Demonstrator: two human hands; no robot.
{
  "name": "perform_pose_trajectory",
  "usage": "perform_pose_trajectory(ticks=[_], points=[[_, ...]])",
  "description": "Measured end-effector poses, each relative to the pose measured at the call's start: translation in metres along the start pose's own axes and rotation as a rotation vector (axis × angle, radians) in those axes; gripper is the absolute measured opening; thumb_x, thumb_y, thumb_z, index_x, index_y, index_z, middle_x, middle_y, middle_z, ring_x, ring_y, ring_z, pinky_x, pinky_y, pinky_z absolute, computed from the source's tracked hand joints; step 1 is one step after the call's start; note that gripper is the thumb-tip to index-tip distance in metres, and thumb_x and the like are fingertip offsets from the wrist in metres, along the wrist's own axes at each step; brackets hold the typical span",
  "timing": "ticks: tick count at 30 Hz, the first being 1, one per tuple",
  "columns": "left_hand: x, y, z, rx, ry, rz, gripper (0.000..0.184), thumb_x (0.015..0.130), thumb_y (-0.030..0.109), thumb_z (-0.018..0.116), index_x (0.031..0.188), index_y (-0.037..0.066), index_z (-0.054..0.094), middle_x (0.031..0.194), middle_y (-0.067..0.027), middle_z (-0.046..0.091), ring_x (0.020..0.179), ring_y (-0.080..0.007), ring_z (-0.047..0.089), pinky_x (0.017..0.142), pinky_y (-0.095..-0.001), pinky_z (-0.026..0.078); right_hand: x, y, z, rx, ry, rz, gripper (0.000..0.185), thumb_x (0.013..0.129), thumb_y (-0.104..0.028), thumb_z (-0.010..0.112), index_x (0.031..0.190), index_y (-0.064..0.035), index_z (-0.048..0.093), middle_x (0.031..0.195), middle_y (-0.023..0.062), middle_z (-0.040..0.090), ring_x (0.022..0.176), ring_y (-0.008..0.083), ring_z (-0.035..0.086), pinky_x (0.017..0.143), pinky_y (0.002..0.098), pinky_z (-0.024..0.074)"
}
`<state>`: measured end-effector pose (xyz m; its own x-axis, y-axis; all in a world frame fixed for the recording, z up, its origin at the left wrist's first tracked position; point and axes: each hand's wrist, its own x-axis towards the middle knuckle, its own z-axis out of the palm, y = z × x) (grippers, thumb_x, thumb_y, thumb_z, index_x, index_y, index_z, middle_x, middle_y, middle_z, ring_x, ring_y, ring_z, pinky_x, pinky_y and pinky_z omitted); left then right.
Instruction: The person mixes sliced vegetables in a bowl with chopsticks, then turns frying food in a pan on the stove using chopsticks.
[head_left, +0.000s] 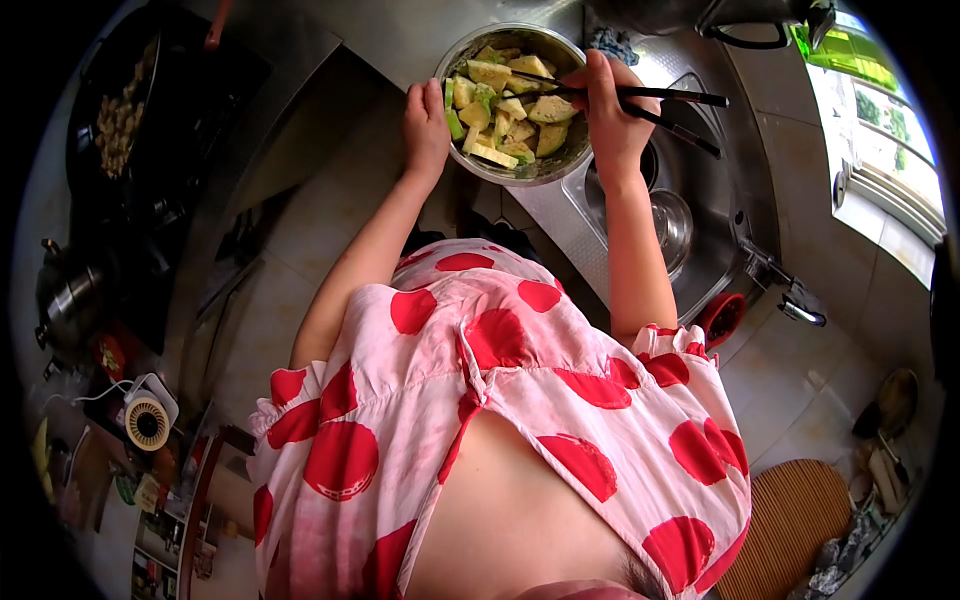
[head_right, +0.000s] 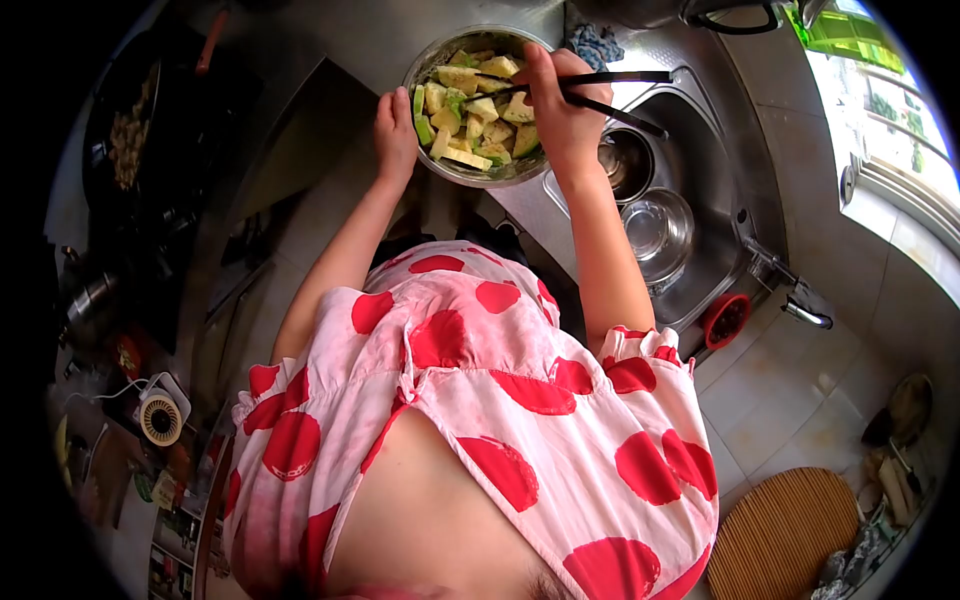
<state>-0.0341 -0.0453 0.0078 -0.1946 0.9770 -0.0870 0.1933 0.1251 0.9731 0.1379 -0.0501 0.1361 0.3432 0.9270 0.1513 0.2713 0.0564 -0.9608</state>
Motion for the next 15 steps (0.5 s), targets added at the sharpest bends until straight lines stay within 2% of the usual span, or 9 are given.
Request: perform_pose_trajectory(ticks=[3,5,6,7,10,11,13,14,15], points=[[0.001,-0.001,0.001,-0.009,-0.003,0.003,0.034,0.094,0.03,0.043,0.081,0.0,0.047,0.068,-0.0141,0.052,0.062,-0.0246,0.049,0.06,-0.0357,0.04,0.014,0.029,0.036,-0.097,-0.1,-0.262,0.027,0.081,-0.018,0.066,0.062,0.0002,0.059,0.059,0.0069,0.055,0.048,0.0186,0.052,0.045,0.0287,0.0373],[0.001,0.0,0.001,-0.001,-0.005,0.003,0.034,0.094,0.03,0.043,0.08,0.0,0.047,0.069,-0.0143,0.053,0.062,-0.0248,0.049,0.06,-0.0358,0.04,0.013,0.054,0.056,-0.386,-0.177,-0.401,0.025,0.079,-0.018,0.066,0.063,-0.0016,0.058,0.061,0.0105,0.052,0.053,0.0282,0.051,0.048,0.0342,0.0391],[0.001,0.003,0.001,0.005,0.022,0.009,0.034,0.094,0.03,0.043,0.08,0.0,0.047,0.069,-0.0145,0.054,0.062,-0.0251,0.05,0.059,-0.0359,0.04,0.009,0.062,0.06,-0.373,-0.259,-0.426,0.024,0.079,-0.019,0.066,0.064,-0.0028,0.058,0.063,0.0116,0.051,0.055,0.0326,0.05,0.05,0.0377,0.0399],[-0.001,0.006,0.002,0.011,0.049,0.015,0.034,0.094,0.03,0.044,0.079,0.0,0.047,0.069,-0.0147,0.054,0.061,-0.0254,0.05,0.059,-0.0361,0.04,0.007,0.069,0.058,-0.406,-0.248,-0.456,0.025,0.082,-0.019,0.063,0.064,-0.0012,0.059,0.062,0.012,0.053,0.057,0.0314,0.053,0.051,0.0356,0.0407],[-0.004,0.01,0.006,0.072,0.118,-0.013,0.035,0.093,0.031,0.045,0.078,-0.001,0.048,0.067,-0.0147,0.055,0.06,-0.0259,0.05,0.058,-0.0362,0.04,0.008,0.07,0.04,-0.477,-0.265,-0.313,0.025,0.082,-0.021,0.063,0.065,-0.0024,0.062,0.063,0.0109,0.059,0.056,0.0308,0.055,0.052,0.0343,0.0429],[-0.004,0.008,0.005,0.07,0.117,-0.016,0.035,0.093,0.031,0.045,0.078,-0.001,0.048,0.067,-0.0147,0.055,0.06,-0.0259,0.05,0.058,-0.0362,0.04,0.01,0.069,0.034,-0.559,-0.272,-0.276,0.026,0.083,-0.024,0.062,0.068,-0.0023,0.064,0.064,0.0105,0.06,0.054,0.0277,0.055,0.051,0.0316,0.0429],[-0.001,0.001,0.007,0.018,0.112,-0.003,0.035,0.093,0.031,0.046,0.077,-0.001,0.048,0.065,-0.014,0.054,0.058,-0.0254,0.049,0.057,-0.0364,0.04,0.008,0.039,0.02,-0.448,-0.279,-0.158,0.031,0.085,-0.027,0.061,0.068,-0.0014,0.064,0.061,0.0088,0.059,0.051,0.0207,0.054,0.05,0.0282,0.0418],[-0.001,-0.001,0.007,0.016,0.112,-0.006,0.035,0.093,0.031,0.046,0.077,-0.001,0.048,0.065,-0.014,0.054,0.058,-0.0254,0.049,0.057,-0.0364,0.04,0.007,0.026,0.013,-0.455,-0.195,-0.06,0.032,0.084,-0.028,0.06,0.067,-0.0025,0.064,0.061,0.0114,0.06,0.054,0.0277,0.056,0.052,0.0332,0.0429],[-0.001,0.0,0.006,0.008,0.109,-0.002,0.036,0.093,0.031,0.047,0.077,0.0,0.048,0.064,-0.0139,0.054,0.058,-0.0247,0.049,0.057,-0.0363,0.04,0.008,0.021,0.002,-0.361,-0.14,-0.099,0.031,0.084,-0.026,0.061,0.065,-0.0025,0.064,0.06,0.0108,0.059,0.051,0.0253,0.055,0.051,0.0324,0.0417]])
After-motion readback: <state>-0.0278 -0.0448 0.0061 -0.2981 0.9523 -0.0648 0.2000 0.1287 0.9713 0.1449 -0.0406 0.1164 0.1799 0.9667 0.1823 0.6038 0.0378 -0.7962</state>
